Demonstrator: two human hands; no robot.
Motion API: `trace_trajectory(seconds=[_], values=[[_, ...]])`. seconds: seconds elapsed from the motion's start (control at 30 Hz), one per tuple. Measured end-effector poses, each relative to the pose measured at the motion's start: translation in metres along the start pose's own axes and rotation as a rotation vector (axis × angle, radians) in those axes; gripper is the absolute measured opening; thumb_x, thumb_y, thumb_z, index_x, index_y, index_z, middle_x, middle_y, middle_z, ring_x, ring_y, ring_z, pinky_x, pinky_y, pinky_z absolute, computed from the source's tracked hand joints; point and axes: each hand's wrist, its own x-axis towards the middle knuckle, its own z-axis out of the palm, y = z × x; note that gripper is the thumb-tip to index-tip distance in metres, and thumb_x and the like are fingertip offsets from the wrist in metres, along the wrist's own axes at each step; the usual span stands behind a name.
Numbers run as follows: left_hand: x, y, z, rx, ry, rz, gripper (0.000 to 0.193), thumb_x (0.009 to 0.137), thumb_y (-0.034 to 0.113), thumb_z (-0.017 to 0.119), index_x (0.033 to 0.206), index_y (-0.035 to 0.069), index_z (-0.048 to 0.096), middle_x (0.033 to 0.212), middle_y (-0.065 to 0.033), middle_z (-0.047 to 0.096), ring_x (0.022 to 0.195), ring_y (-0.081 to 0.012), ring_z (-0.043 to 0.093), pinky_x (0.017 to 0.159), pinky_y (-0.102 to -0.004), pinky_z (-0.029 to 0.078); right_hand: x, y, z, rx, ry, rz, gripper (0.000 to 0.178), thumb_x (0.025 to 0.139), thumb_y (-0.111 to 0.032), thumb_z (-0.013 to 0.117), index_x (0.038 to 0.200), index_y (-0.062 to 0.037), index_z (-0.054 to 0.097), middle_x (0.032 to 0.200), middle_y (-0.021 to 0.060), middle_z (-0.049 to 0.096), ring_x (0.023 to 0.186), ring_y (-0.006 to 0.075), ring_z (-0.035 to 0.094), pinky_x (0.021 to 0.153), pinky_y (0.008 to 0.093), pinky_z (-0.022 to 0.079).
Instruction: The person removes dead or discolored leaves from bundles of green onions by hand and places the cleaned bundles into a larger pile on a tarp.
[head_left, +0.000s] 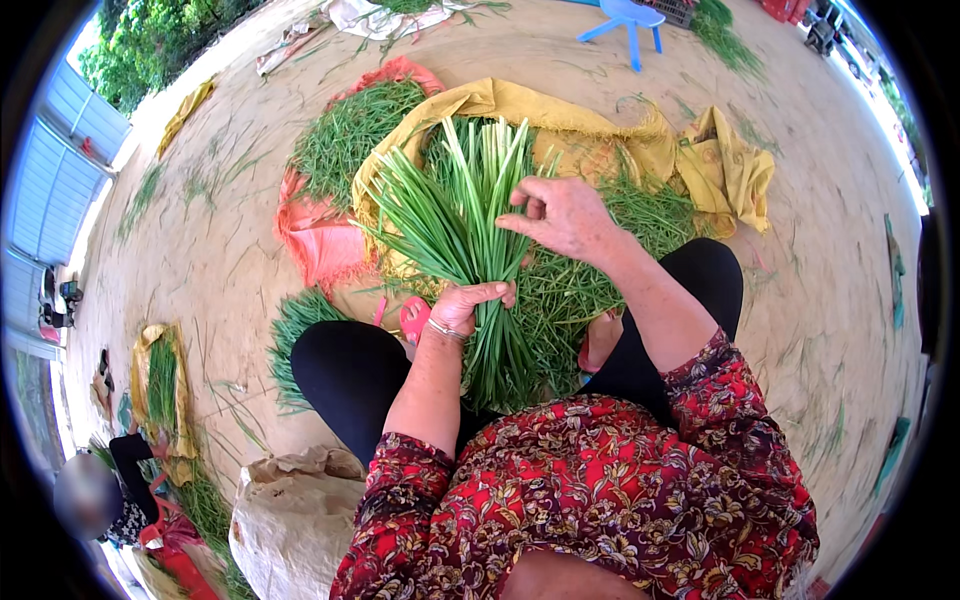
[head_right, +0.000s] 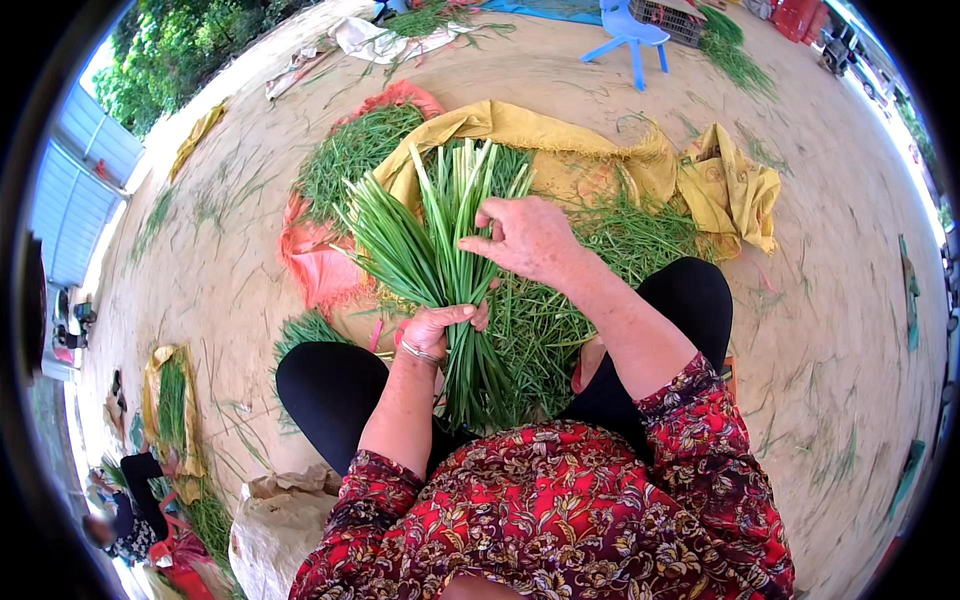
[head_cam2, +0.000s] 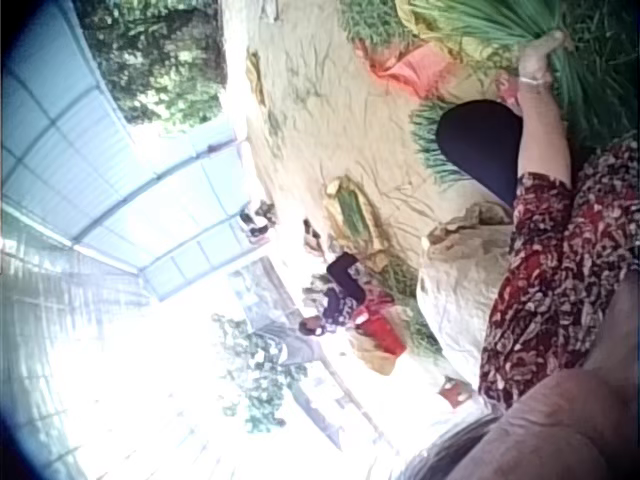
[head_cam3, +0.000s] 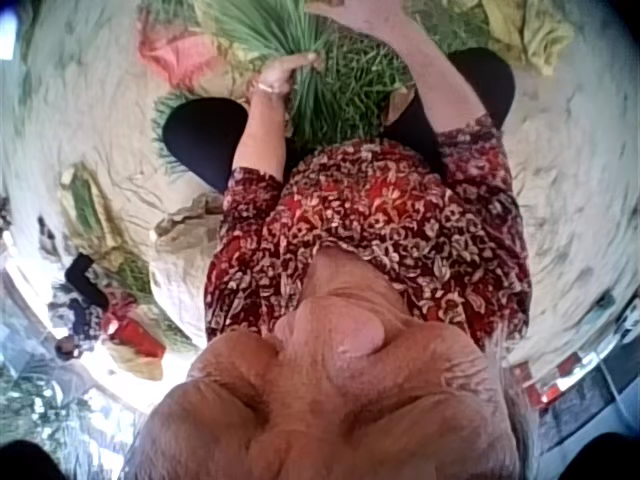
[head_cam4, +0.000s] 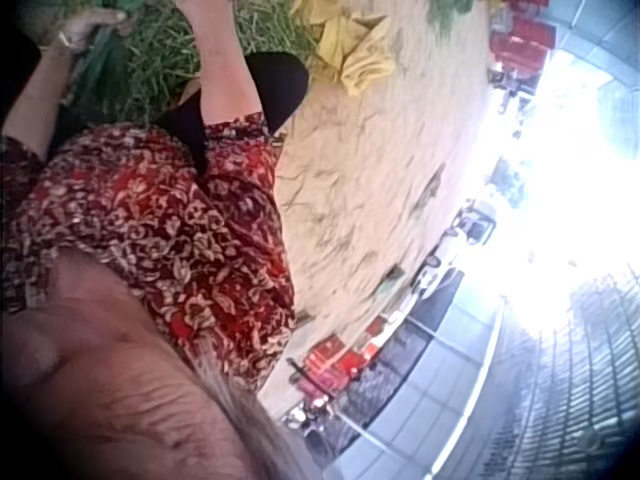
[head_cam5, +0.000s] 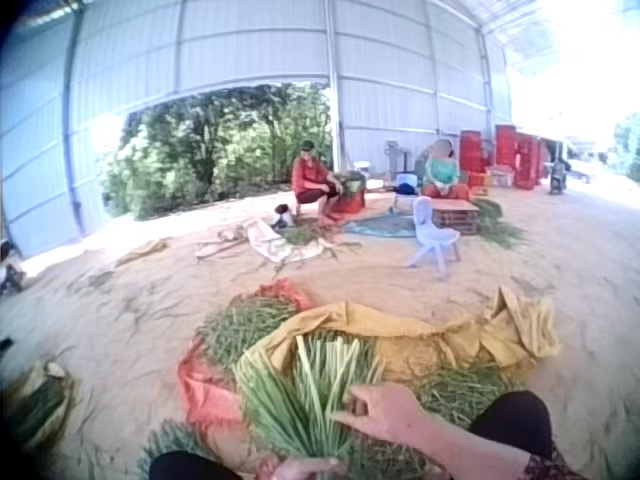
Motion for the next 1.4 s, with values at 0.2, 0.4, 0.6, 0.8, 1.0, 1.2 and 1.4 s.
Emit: trace_trajectory(seconds=[0.2,0.4,0.6,0.8,1.0,1.2,1.4], values=[[-0.001,0.002,0.009,0.001,-0.032,-0.005,0.061,0.068,0.014,0.081,0.121,-0.006,0.057,0.102,-0.0134,0.066,0.069,-0.0186,0.057,0.064,-0.0347,0.046,0.002,0.015,0.015,0.173,0.030,0.002,0.017,0.084,-0.018,0.069,0.083,-0.0018,0.062,0.068,0.0089,0.064,0.061,0.0205,0.064,0.060,0.0351,0.050],[0.003,0.001,0.002,-0.137,-0.151,0.018,0.073,0.067,0.025,0.082,0.127,-0.006,0.053,0.107,-0.0119,0.065,0.071,-0.0171,0.056,0.066,-0.0321,0.045,-0.003,0.010,-0.014,0.702,-0.332,0.149,0.012,0.088,-0.013,0.063,0.083,-0.0024,0.061,0.068,-0.0016,0.059,0.061,0.0077,0.057,0.058,0.0267,0.046],[0.005,0.004,-0.005,-0.377,-0.276,0.054,0.081,0.068,0.033,0.083,0.131,-0.006,0.050,0.119,-0.0125,0.062,0.077,-0.0155,0.054,0.070,-0.0318,0.045,-0.013,0.010,-0.043,0.685,-0.458,-0.024,0.007,0.086,-0.008,0.063,0.091,-0.0031,0.061,0.081,0.0017,0.063,0.074,0.0095,0.060,0.070,0.0260,0.048],[0.007,0.006,-0.007,-0.270,-0.227,0.069,0.072,0.071,0.026,0.082,0.131,0.000,0.050,0.119,-0.0079,0.060,0.070,-0.0142,0.049,0.065,-0.0317,0.040,-0.006,0.003,-0.021,0.148,-0.272,0.149,0.022,0.084,-0.018,0.071,0.093,0.0001,0.063,0.074,0.0040,0.064,0.065,0.0135,0.059,0.063,0.0295,0.049],[0.007,0.008,-0.003,-0.185,-0.140,0.093,0.061,0.072,0.020,0.079,0.123,-0.003,0.054,0.097,-0.0063,0.060,0.066,-0.0150,0.048,0.061,-0.0314,0.040,-0.005,0.001,-0.008,0.376,-0.342,0.111,0.018,0.087,-0.017,0.069,0.080,-0.0003,0.066,0.065,0.0024,0.061,0.061,0.0089,0.056,0.057,0.0272,0.045],[0.010,0.011,-0.009,-0.154,-0.057,0.087,0.052,0.075,0.017,0.078,0.119,-0.005,0.058,0.091,-0.0052,0.063,0.070,-0.0131,0.054,0.067,-0.0310,0.045,-0.015,0.020,-0.053,0.840,-0.561,-0.078,0.010,0.083,-0.012,0.073,0.082,-0.0022,0.069,0.069,0.0008,0.062,0.065,0.0079,0.057,0.061,0.0241,0.044],[0.013,0.009,-0.006,-0.113,0.088,0.152,0.044,0.079,0.006,0.074,0.120,-0.001,0.059,0.103,-0.0101,0.069,0.069,-0.0147,0.061,0.065,-0.0287,0.051,-0.016,0.060,-0.010,-0.437,0.063,0.022,0.020,0.080,-0.013,0.075,0.093,0.0001,0.068,0.076,0.0065,0.069,0.075,0.0127,0.066,0.069,0.0291,0.052]])
